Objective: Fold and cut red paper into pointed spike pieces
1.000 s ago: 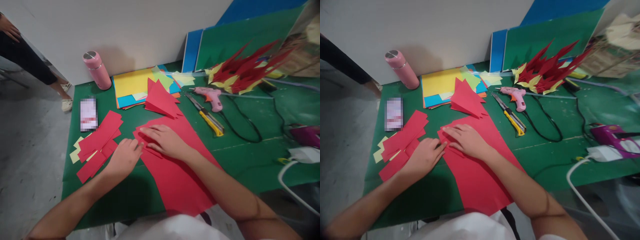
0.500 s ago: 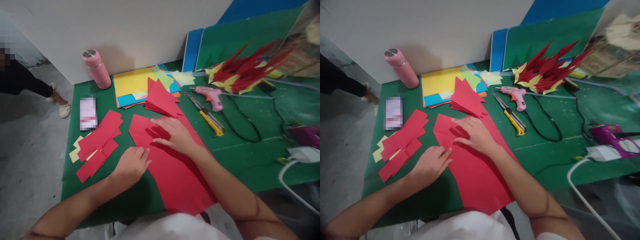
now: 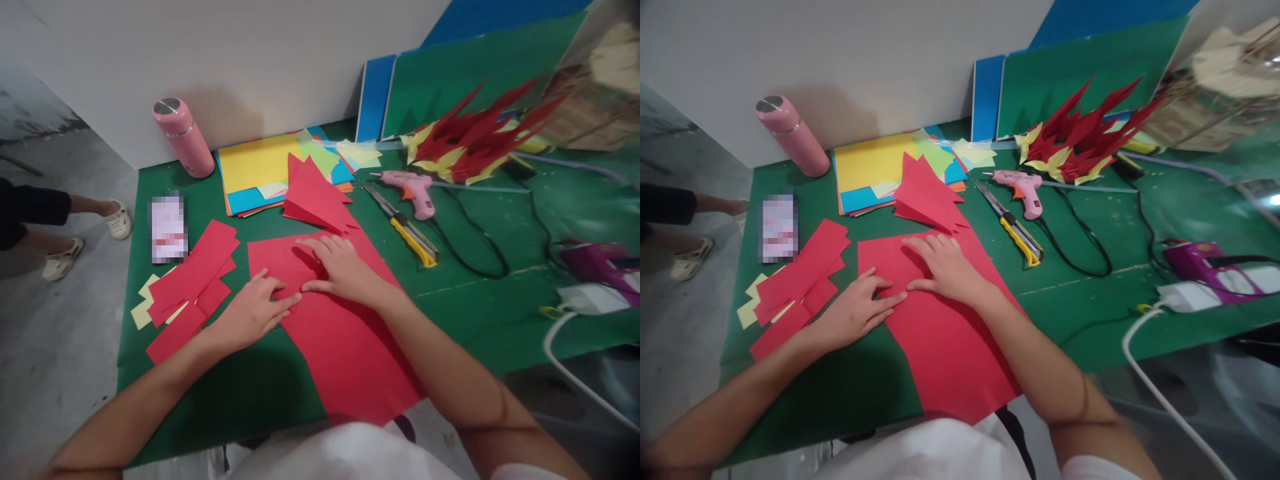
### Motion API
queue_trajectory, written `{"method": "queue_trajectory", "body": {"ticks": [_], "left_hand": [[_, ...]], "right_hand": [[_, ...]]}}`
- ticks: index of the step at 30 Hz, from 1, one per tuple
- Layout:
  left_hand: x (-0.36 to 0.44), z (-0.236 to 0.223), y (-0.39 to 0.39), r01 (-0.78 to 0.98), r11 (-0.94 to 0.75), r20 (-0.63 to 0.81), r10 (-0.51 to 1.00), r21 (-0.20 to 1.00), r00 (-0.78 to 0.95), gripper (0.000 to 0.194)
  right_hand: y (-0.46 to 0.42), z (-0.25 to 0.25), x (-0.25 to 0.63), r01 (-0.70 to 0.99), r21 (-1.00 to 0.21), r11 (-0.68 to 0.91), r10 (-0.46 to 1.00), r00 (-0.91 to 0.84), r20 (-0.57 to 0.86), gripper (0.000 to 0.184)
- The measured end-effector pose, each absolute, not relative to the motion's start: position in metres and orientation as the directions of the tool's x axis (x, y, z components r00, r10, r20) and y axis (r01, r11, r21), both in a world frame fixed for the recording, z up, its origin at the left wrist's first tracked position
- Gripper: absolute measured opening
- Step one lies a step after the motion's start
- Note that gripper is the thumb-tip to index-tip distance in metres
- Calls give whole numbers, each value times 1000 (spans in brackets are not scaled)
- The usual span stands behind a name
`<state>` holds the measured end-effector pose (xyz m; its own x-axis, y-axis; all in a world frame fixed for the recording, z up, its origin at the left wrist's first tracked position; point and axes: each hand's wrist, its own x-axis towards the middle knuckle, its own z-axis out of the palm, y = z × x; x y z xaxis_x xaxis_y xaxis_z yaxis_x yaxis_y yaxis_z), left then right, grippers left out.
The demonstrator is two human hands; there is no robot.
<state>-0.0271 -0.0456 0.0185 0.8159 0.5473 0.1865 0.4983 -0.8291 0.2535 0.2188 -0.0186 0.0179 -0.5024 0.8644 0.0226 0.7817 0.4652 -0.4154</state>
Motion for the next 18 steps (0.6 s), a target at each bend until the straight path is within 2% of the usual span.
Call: {"method": "queue_trajectory", "body": {"ticks": [7, 12, 15, 18], "left_hand": [[-21, 19, -47, 532, -804, 140, 578, 267, 804, 31], [-16, 15, -56, 541, -822, 148, 566, 179, 811, 35], [-12, 13, -58, 539, -830, 117, 555, 143, 823, 35], [-8, 12, -54, 523, -840, 125, 539, 142, 833, 32]], "right_hand": [[-10, 18, 238, 795, -417, 441, 886, -460, 60, 51], [-4, 15, 243, 776, -433, 459, 879, -466, 98, 41], [-4, 9, 238, 806, -407, 430, 899, -421, 118, 41], [-3, 2, 230, 856, -336, 392, 920, -376, 114, 49]]}}
